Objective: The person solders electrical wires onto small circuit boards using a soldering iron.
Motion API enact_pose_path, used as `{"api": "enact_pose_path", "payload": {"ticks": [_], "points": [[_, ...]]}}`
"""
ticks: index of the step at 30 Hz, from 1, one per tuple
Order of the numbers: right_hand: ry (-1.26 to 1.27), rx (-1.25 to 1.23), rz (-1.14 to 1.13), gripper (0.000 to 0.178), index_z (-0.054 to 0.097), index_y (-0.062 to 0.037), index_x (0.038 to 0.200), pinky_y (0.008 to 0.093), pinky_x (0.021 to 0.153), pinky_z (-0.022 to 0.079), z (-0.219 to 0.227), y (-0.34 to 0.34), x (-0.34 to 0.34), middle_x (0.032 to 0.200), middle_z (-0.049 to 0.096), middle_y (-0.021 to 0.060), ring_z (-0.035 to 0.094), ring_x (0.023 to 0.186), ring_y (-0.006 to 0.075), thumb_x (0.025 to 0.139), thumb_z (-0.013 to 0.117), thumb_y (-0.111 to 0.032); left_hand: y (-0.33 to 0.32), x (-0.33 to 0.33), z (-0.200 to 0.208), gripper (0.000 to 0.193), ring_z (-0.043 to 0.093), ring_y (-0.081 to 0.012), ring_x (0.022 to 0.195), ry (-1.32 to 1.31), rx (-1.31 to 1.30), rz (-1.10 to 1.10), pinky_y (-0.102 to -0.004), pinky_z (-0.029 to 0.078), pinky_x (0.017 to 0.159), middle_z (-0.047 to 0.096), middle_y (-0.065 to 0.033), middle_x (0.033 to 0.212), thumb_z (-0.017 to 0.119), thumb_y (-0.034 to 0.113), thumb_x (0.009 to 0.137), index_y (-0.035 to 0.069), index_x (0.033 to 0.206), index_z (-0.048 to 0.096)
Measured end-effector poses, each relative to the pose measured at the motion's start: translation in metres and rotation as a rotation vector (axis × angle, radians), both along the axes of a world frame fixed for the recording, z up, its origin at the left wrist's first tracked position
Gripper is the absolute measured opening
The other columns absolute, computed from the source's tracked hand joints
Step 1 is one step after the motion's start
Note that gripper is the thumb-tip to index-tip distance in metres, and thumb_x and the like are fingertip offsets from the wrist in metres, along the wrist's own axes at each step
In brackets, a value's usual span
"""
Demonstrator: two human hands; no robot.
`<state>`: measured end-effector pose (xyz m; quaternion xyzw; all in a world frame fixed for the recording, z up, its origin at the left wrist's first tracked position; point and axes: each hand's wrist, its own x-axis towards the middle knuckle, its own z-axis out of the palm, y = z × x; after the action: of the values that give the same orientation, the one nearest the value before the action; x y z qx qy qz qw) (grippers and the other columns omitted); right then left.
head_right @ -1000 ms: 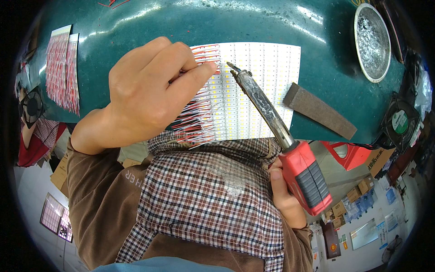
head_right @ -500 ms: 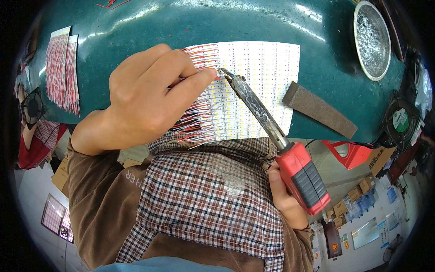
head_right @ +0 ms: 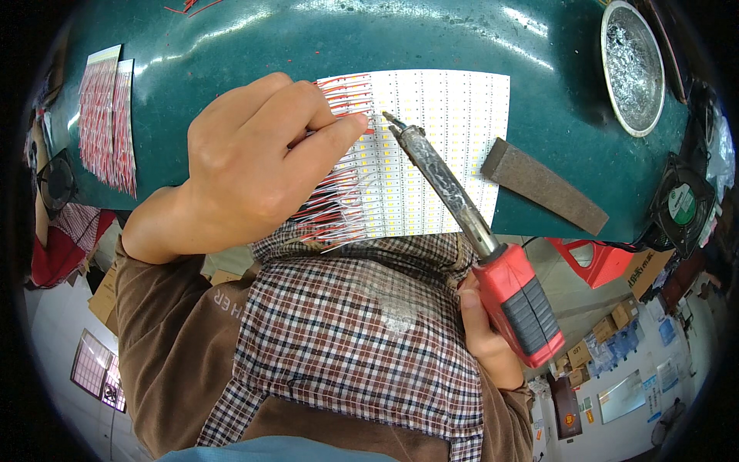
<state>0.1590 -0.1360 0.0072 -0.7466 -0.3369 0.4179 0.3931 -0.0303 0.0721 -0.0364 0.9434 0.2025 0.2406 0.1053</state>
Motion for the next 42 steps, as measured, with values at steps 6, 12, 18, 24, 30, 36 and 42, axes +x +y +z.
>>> {"api": "enact_pose_path", "payload": {"ticks": [6, 12, 18, 24, 30, 36, 42], "points": [[0.043, 0.018, -0.032, 0.019, 0.049, 0.0009, 0.077, 0.0226, 0.042, 0.031, -0.001, -0.002, 0.001, 0.07, 0.052, 0.0102, 0.039, 0.047, 0.009, 0.082, 0.059, -0.014, -0.001, 0.0, 0.001, 0.027, 0.044, -0.0108, 0.053, 0.03, -0.002, 0.0, -0.0238, 0.032, 0.041, 0.047, 0.0013, 0.065, 0.067, 0.009, 0.056, 0.005, 0.083, 0.068], [0.094, 0.024, -0.073, 0.018, 0.049, 0.0007, 0.079, 0.0226, 0.042, 0.031, 0.002, 0.0, -0.002, 0.072, 0.052, 0.0111, 0.038, 0.046, 0.0093, 0.082, 0.06, -0.013, 0.002, 0.002, -0.003, 0.027, 0.044, -0.0115, 0.054, -0.013, 0.029, -0.001, -0.0242, 0.033, 0.042, 0.049, 0.0013, 0.067, 0.067, 0.009, 0.056, 0.005, 0.083, 0.068], [0.071, 0.039, -0.022, 0.018, 0.05, 0.0018, 0.085, 0.0228, 0.045, 0.034, -0.001, -0.009, 0.004, 0.073, 0.052, 0.0106, 0.042, 0.05, 0.0106, 0.082, 0.06, -0.013, -0.001, 0.001, -0.001, 0.029, 0.046, -0.0118, 0.054, -0.044, 0.022, -0.037, -0.0238, 0.034, 0.042, 0.051, 0.0009, 0.068, 0.067, 0.009, 0.055, 0.006, 0.084, 0.069], [0.011, -0.037, 0.034, 0.021, 0.053, 0.0037, 0.091, 0.0241, 0.05, 0.038, 0.0, -0.015, 0.007, 0.071, 0.054, 0.0092, 0.047, 0.056, 0.0121, 0.082, 0.061, -0.013, -0.004, -0.001, 0.0, 0.03, 0.047, -0.0117, 0.054, -0.015, -0.011, -0.034, -0.024, 0.034, 0.042, 0.048, 0.0007, 0.065, 0.065, 0.009, 0.056, 0.005, 0.085, 0.068], [-0.008, -0.056, 0.068, 0.019, 0.054, 0.0037, 0.088, 0.0243, 0.052, 0.039, 0.003, -0.01, 0.008, 0.07, 0.054, 0.0087, 0.048, 0.057, 0.0125, 0.082, 0.06, -0.013, -0.003, -0.001, 0.001, 0.028, 0.048, -0.0121, 0.053, -0.023, -0.04, -0.032, -0.0245, 0.034, 0.041, 0.048, 0.0006, 0.063, 0.066, 0.008, 0.057, 0.005, 0.085, 0.068], [0.002, -0.073, 0.153, 0.012, 0.058, 0.0026, 0.087, 0.0266, 0.058, 0.042, 0.004, -0.01, 0.015, 0.073, 0.057, 0.0078, 0.053, 0.063, 0.0146, 0.082, 0.061, -0.008, -0.004, -0.002, 0.0, 0.028, 0.049, -0.0127, 0.052, -0.027, -0.039, -0.025, -0.0247, 0.036, 0.04, 0.047, -0.0001, 0.062, 0.067, 0.005, 0.056, 0.005, 0.084, 0.068], [0.035, -0.039, 0.151, 0.01, 0.061, 0.0033, 0.09, 0.0288, 0.064, 0.046, 0.003, -0.009, 0.014, 0.075, 0.059, 0.0078, 0.056, 0.067, 0.0162, 0.081, 0.06, -0.001, -0.004, -0.001, -0.001, 0.028, 0.049, -0.0125, 0.052, -0.014, -0.033, -0.014, -0.0246, 0.036, 0.04, 0.047, -0.0001, 0.062, 0.068, 0.003, 0.056, 0.006, 0.084, 0.069]]}}
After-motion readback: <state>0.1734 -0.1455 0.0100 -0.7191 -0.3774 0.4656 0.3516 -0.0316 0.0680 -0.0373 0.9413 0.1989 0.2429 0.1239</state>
